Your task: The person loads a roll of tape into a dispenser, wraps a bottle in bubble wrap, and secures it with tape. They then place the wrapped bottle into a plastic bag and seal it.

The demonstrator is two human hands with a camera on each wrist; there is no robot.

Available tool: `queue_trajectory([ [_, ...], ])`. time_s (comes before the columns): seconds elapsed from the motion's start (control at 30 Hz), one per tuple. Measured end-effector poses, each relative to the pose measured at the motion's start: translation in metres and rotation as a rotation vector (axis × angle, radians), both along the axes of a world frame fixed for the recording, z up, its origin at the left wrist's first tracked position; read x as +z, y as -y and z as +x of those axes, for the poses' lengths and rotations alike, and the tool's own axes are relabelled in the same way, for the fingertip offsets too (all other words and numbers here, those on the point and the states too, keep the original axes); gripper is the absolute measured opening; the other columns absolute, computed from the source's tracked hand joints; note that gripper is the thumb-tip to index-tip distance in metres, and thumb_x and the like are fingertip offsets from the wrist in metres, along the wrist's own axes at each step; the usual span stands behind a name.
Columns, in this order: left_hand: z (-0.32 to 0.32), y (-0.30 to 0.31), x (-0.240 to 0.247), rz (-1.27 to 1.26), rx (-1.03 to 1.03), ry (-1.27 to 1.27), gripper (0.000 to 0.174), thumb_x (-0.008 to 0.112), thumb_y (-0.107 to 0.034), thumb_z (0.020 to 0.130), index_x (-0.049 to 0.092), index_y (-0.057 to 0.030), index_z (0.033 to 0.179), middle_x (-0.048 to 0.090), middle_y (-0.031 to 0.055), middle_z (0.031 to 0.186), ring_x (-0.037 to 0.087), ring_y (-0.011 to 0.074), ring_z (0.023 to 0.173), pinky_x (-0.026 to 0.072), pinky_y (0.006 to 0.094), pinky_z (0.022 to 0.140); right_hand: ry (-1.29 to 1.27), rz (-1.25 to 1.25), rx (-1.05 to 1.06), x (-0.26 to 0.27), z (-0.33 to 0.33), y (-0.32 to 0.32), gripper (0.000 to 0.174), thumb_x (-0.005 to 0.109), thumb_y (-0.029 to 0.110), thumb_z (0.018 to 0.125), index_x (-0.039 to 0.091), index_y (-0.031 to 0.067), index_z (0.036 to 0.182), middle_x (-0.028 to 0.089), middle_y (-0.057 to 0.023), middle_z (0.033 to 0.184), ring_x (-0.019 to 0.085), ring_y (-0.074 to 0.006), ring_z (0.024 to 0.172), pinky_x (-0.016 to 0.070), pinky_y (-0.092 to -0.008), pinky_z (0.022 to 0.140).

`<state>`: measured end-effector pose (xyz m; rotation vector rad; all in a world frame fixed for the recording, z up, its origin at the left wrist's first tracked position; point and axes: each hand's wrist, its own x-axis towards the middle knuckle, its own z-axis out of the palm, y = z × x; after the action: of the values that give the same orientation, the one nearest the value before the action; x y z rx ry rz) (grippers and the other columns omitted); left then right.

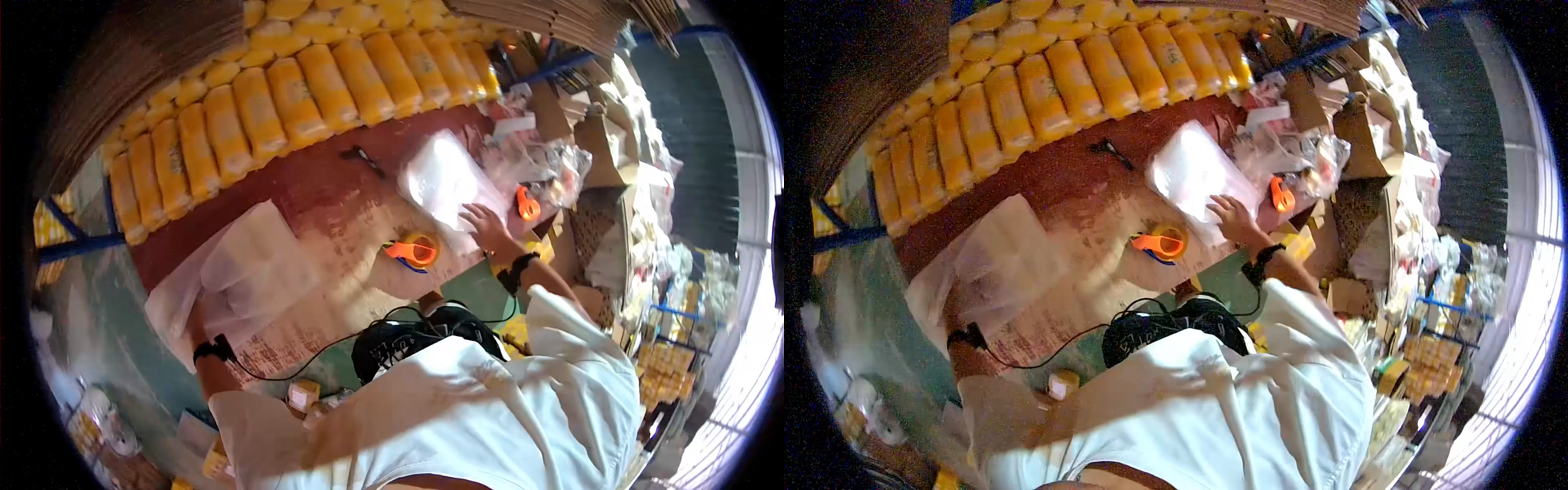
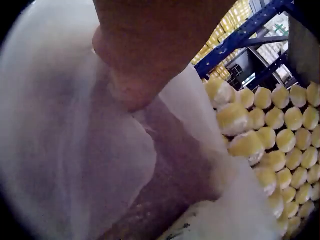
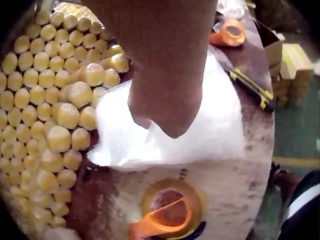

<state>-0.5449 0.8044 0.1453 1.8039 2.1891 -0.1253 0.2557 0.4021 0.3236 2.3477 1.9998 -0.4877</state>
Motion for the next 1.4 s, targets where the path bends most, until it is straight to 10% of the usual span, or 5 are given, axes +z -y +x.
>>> queue_trajectory([
  [0.1,-0.011,-0.006,-0.001,-0.021,0.036,0.003,0.040,0.067,-0.033,0.087,0.068,-0.0080,0.117,0.067,0.0189,0.115,0.064,0.0380,0.104,0.0509,0.0503,0.093,0.182,-0.120,0.117,-0.003,0.019,0.024,0.051,0.080,0.018,0.072,0.067,0.0122,0.121,0.049,-0.0106,0.152,0.045,-0.0343,0.138,0.0408,-0.0479,0.111],
  [0.33,-0.008,-0.003,-0.007,-0.054,0.057,0.045,0.043,0.066,-0.039,0.087,0.068,-0.0108,0.119,0.068,0.0162,0.117,0.064,0.0360,0.104,0.0516,0.0497,0.092,0.008,-0.118,-0.661,-0.001,-0.034,-0.104,0.082,0.067,0.071,0.084,0.055,-0.0070,0.108,0.061,-0.0226,0.103,0.059,-0.0384,0.094,0.0519,-0.0471,0.084],
  [0.63,0.023,0.043,0.008,0.052,0.057,0.013,0.047,0.065,-0.046,0.087,0.067,-0.0143,0.122,0.069,0.0128,0.118,0.066,0.0333,0.103,0.0524,0.0489,0.091,-0.078,0.050,-0.862,-0.066,-0.079,-0.121,0.059,0.067,0.031,0.085,0.047,-0.0089,0.122,0.055,-0.0357,0.115,0.056,-0.0514,0.107,0.0473,-0.0552,0.096],
  [1.03,0.030,0.056,0.027,0.093,0.105,0.180,0.052,0.063,-0.055,0.088,0.067,-0.0190,0.125,0.070,0.0083,0.121,0.067,0.0298,0.103,0.0536,0.0478,0.089,-0.310,0.380,-0.970,-0.027,-0.015,-0.010,0.020,0.079,0.017,0.090,0.071,-0.0017,0.088,0.071,-0.0053,0.078,0.062,-0.0100,0.070,0.0505,-0.0272,0.067],
  [1.4,0.034,0.015,0.021,-0.337,0.750,1.023,0.057,0.062,-0.064,0.088,0.067,-0.0233,0.128,0.070,0.0041,0.123,0.069,0.0266,0.103,0.0547,0.0468,0.088,-0.079,0.377,-0.757,0.043,-0.069,-0.058,0.036,0.074,0.024,0.094,0.051,0.0034,0.113,0.064,-0.0201,0.085,0.066,-0.0395,0.077,0.0512,-0.0491,0.068],
])
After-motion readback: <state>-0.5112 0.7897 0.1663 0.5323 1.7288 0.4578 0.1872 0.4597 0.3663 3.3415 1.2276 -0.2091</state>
